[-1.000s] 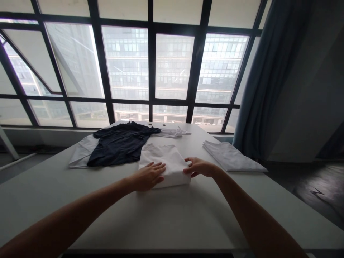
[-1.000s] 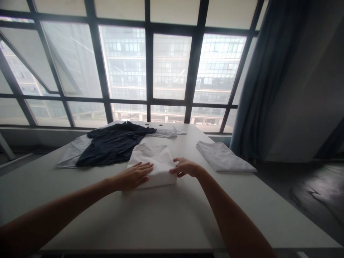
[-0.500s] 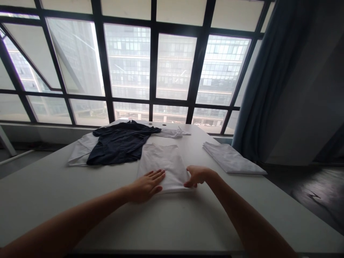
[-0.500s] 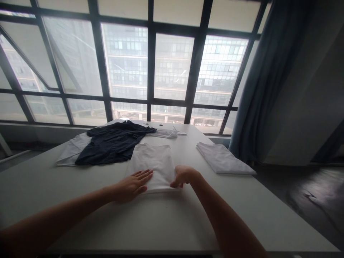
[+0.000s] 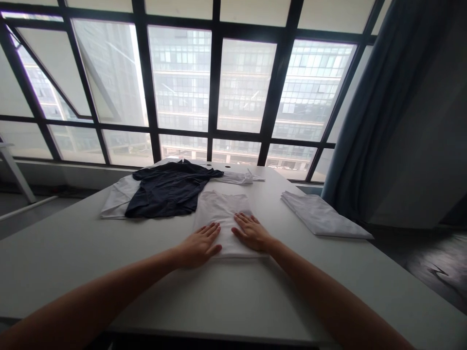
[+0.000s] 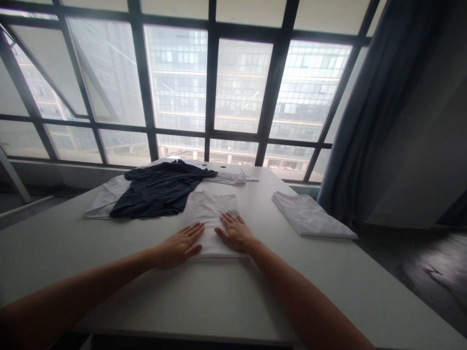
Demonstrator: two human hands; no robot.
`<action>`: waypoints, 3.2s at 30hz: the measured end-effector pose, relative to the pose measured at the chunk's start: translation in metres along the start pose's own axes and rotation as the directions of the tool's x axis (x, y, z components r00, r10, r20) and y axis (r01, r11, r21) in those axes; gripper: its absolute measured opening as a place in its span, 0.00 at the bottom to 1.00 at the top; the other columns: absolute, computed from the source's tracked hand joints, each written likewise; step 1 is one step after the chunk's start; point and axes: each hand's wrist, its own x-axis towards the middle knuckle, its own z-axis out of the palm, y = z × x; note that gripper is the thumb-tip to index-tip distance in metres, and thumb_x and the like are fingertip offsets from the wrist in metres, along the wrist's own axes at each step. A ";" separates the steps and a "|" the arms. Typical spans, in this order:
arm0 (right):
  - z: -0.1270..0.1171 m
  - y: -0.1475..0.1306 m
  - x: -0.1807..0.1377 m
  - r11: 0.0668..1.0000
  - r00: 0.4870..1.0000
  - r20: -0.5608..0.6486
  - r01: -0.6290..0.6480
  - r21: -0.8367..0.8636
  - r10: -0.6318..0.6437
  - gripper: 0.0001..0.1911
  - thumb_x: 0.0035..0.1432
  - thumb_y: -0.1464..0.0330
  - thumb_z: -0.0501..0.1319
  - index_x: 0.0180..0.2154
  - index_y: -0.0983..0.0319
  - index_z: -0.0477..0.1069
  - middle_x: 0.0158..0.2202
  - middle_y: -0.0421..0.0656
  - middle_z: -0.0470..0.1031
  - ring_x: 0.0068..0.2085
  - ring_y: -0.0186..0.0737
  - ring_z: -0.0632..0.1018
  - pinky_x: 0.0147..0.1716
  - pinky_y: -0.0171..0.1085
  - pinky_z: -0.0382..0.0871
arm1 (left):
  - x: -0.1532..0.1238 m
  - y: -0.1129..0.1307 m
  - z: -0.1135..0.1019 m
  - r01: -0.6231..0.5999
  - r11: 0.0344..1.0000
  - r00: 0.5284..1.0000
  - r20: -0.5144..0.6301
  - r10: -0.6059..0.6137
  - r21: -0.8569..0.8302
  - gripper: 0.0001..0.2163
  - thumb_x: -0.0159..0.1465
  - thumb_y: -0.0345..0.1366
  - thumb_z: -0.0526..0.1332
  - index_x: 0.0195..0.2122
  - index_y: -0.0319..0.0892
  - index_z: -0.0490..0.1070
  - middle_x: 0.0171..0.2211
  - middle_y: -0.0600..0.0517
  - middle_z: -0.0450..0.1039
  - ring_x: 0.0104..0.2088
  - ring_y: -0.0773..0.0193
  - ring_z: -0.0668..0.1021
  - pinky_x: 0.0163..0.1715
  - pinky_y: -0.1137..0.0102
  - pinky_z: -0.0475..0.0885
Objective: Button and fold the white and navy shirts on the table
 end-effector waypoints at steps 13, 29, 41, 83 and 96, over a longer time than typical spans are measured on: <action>-0.020 -0.039 -0.016 0.993 0.974 -0.227 0.000 -0.119 -0.027 0.31 0.71 0.50 0.44 0.52 0.64 0.75 0.53 0.53 0.76 0.54 0.49 0.75 0.57 0.43 0.61 | -0.007 -0.040 -0.050 -0.102 0.992 0.988 -0.110 0.110 0.077 0.19 0.73 0.38 0.49 0.60 0.46 0.71 0.63 0.48 0.67 0.65 0.56 0.66 0.68 0.57 0.51; -0.017 0.039 0.007 0.969 0.982 -0.034 -0.189 -0.160 0.185 0.37 0.70 0.49 0.40 0.71 0.61 0.46 0.73 0.45 0.43 0.72 0.46 0.46 0.69 0.53 0.34 | -0.014 0.012 -0.021 -0.307 0.951 0.952 0.032 0.306 0.043 0.37 0.67 0.62 0.47 0.71 0.44 0.52 0.71 0.44 0.45 0.71 0.46 0.48 0.69 0.50 0.41; 0.000 0.019 0.128 0.996 0.998 0.048 -0.023 -0.085 0.027 0.41 0.67 0.44 0.38 0.71 0.61 0.48 0.73 0.46 0.46 0.72 0.43 0.48 0.69 0.44 0.36 | -0.015 0.009 -0.017 -0.305 0.951 0.952 -0.008 0.306 0.054 0.36 0.67 0.63 0.45 0.71 0.48 0.53 0.71 0.44 0.48 0.71 0.46 0.51 0.68 0.47 0.44; -0.014 0.008 0.006 0.951 0.957 -0.025 -0.291 -0.108 0.290 0.40 0.69 0.47 0.35 0.71 0.65 0.45 0.73 0.49 0.42 0.73 0.45 0.45 0.68 0.51 0.39 | 0.007 -0.047 -0.022 0.253 0.965 0.962 -0.120 -0.244 0.069 0.29 0.71 0.55 0.43 0.68 0.45 0.59 0.70 0.41 0.51 0.70 0.46 0.54 0.64 0.43 0.51; -0.038 0.034 0.040 0.800 0.840 -0.341 -0.523 -0.296 0.423 0.30 0.70 0.54 0.43 0.59 0.66 0.70 0.59 0.61 0.70 0.62 0.60 0.67 0.65 0.60 0.40 | -0.012 -0.021 -0.040 0.315 0.949 0.923 -0.244 -0.298 0.032 0.18 0.67 0.43 0.56 0.52 0.38 0.75 0.53 0.38 0.72 0.54 0.49 0.75 0.56 0.61 0.68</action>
